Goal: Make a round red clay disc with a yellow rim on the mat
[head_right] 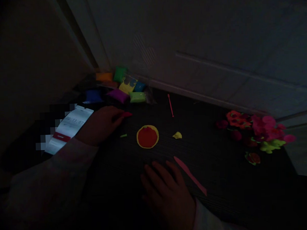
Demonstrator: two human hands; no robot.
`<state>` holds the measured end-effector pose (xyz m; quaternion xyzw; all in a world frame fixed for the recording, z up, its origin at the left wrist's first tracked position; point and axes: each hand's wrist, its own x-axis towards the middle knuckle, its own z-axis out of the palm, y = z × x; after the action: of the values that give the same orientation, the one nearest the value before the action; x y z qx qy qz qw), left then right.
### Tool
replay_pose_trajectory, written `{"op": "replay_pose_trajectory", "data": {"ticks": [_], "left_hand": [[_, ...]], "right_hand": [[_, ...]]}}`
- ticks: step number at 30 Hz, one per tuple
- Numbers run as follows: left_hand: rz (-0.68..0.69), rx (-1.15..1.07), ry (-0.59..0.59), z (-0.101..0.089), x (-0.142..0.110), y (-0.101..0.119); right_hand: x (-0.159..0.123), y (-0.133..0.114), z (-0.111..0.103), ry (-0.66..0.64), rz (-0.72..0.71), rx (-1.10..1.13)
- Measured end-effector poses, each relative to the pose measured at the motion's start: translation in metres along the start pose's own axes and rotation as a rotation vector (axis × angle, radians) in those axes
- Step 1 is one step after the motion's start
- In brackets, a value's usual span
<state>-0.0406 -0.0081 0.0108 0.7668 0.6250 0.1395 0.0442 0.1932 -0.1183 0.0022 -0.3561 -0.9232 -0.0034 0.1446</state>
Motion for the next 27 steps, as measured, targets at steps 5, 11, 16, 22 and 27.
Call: {"op": "replay_pose_trajectory", "data": {"ticks": [5,11,16,22,27], "left_hand": [[-0.012,-0.005,0.003,0.000,0.000,0.001],[0.007,0.001,0.004,0.002,0.000,0.000],[-0.014,0.002,-0.023,-0.001,0.001,0.002],[-0.015,-0.008,-0.016,-0.001,0.001,0.001],[-0.010,0.001,-0.017,0.000,0.001,0.002]], "right_hand": [[-0.003,0.004,-0.001,-0.080,0.057,-0.020],[-0.005,0.007,-0.003,-0.104,-0.045,0.000],[-0.004,0.011,-0.005,-0.146,-0.006,-0.054],[-0.007,0.014,-0.005,-0.143,-0.060,-0.036],[-0.010,0.015,-0.006,-0.146,-0.089,-0.013]]}}
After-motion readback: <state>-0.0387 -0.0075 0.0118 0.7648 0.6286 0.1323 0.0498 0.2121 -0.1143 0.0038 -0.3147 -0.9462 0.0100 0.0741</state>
